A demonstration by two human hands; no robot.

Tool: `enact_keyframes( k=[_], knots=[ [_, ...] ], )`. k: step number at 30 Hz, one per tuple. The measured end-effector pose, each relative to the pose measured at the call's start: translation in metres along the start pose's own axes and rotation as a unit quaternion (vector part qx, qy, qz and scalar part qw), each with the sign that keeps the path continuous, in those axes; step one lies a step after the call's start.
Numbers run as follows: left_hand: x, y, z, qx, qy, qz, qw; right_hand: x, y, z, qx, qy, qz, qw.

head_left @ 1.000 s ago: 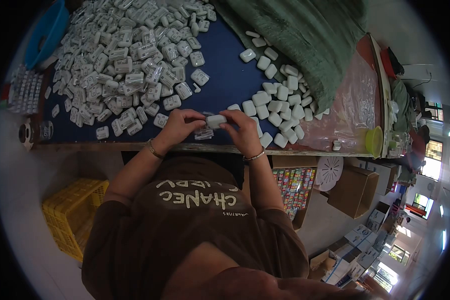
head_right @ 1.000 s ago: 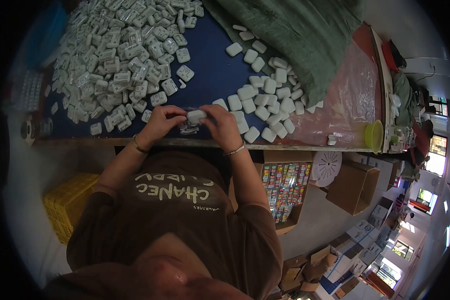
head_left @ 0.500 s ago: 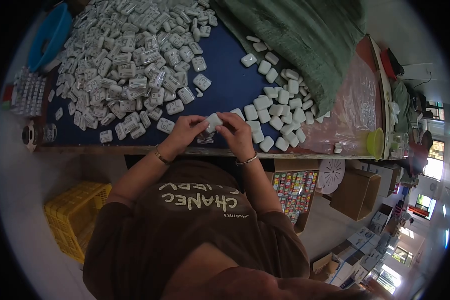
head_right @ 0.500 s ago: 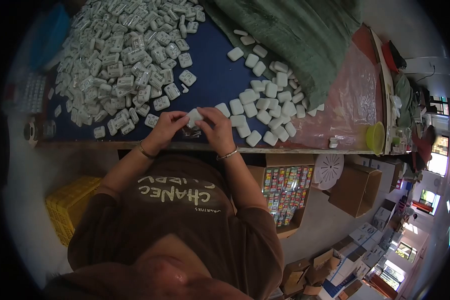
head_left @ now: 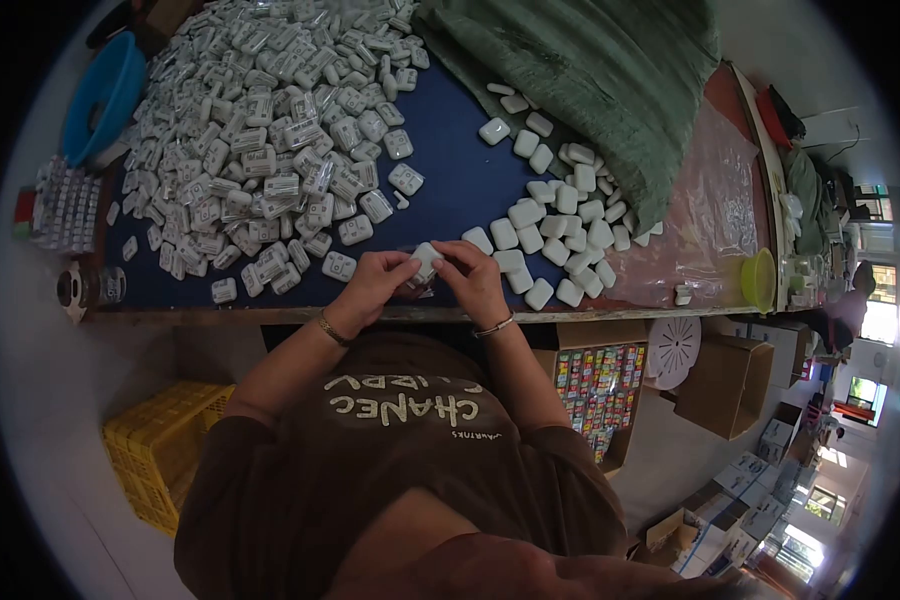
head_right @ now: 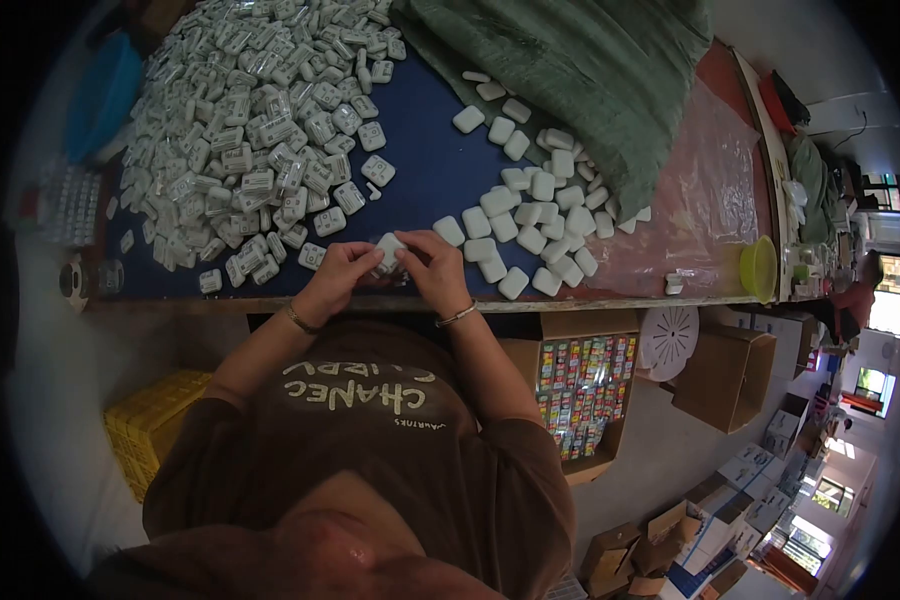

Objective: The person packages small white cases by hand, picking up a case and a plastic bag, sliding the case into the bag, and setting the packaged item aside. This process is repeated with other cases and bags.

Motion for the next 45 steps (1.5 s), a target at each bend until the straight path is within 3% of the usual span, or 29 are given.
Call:
enact_keyframes(
  k=[3, 6, 12, 16, 20, 21, 22, 24, 25, 26, 27, 29, 31, 34, 36, 38, 40, 42, 44, 45],
  knots=[
    [-0.004, 0.001, 0.002, -0.02, -0.035, 0.051, 0.998, 0.002, -0.003, 0.001, 0.032, 0.035, -0.046, 0.998],
    [-0.004, 0.004, 0.007, -0.034, -0.047, 0.062, 0.996, 0.005, -0.01, -0.001, 0.007, 0.003, 0.016, 1.0],
    [-0.006, 0.007, 0.005, -0.033, -0.041, 0.083, 0.995, 0.002, -0.016, -0.002, 0.023, 0.01, -0.056, 0.998],
    [0.001, 0.008, -0.001, 0.005, -0.066, 0.027, 0.997, -0.009, -0.018, -0.001, 0.017, -0.02, 0.021, 0.999],
    [-0.009, 0.018, -0.005, -0.043, -0.049, 0.039, 0.997, -0.008, -0.029, 0.0, 0.017, -0.015, 0.055, 0.998],
    [-0.028, 0.025, -0.007, -0.079, -0.123, 0.129, 0.981, -0.008, -0.029, 0.003, 0.019, -0.013, 0.058, 0.998],
    [-0.055, 0.029, -0.008, -0.112, -0.193, 0.215, 0.951, -0.009, -0.026, 0.005, 0.001, -0.028, 0.077, 0.997],
    [-0.12, 0.017, -0.027, -0.238, -0.489, 0.267, 0.795, -0.005, -0.015, 0.004, -0.026, -0.041, 0.054, 0.997],
    [-0.152, 0.009, -0.042, -0.294, -0.587, 0.397, 0.642, -0.01, -0.013, 0.004, -0.024, -0.048, 0.054, 0.997],
    [-0.167, 0.001, -0.054, -0.332, -0.653, 0.508, 0.453, -0.016, -0.011, 0.004, -0.029, -0.04, 0.041, 0.998],
    [-0.159, 0.002, -0.056, -0.332, -0.651, 0.51, 0.455, -0.02, -0.009, 0.004, -0.034, -0.031, 0.028, 0.999],
    [-0.128, 0.008, -0.04, -0.143, -0.498, 0.433, 0.737, -0.029, -0.008, 0.002, -0.038, -0.04, 0.022, 0.998],
    [-0.077, 0.002, -0.026, -0.061, -0.343, 0.472, 0.81, -0.046, -0.008, -0.002, -0.048, -0.059, -0.014, 0.997],
    [-0.028, -0.002, -0.005, -0.011, -0.283, 0.507, 0.814, -0.045, -0.002, -0.007, -0.035, -0.073, -0.119, 0.99],
    [-0.015, -0.004, 0.008, 0.0, -0.285, 0.594, 0.752, -0.043, 0.006, -0.008, -0.005, -0.072, -0.185, 0.98],
    [-0.004, 0.005, 0.022, 0.001, -0.265, 0.605, 0.751, -0.044, 0.013, -0.008, 0.025, -0.066, -0.249, 0.966],
    [-0.002, 0.005, 0.026, 0.003, -0.246, 0.618, 0.747, -0.038, 0.028, -0.008, -0.098, 0.036, -0.337, 0.936],
    [-0.001, 0.002, 0.019, -0.026, -0.327, 0.606, 0.724, -0.037, 0.039, -0.007, -0.126, -0.002, -0.347, 0.93],
    [0.004, 0.001, 0.017, -0.007, -0.308, 0.611, 0.729, -0.035, 0.044, -0.003, -0.154, -0.041, -0.353, 0.922],
    [0.008, 0.001, 0.016, 0.01, -0.289, 0.615, 0.734, -0.031, 0.044, 0.0, -0.174, 0.021, -0.413, 0.894]
  ],
)
Point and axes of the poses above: each hand's wrist, its own z-axis towards the middle knuckle, its own y-axis out of the back of the hand, x = y × z, the point moved 3 cm from there along z, towards the middle knuckle, and after that the axes turned 11 degrees about -z, right-handed, at the moved point
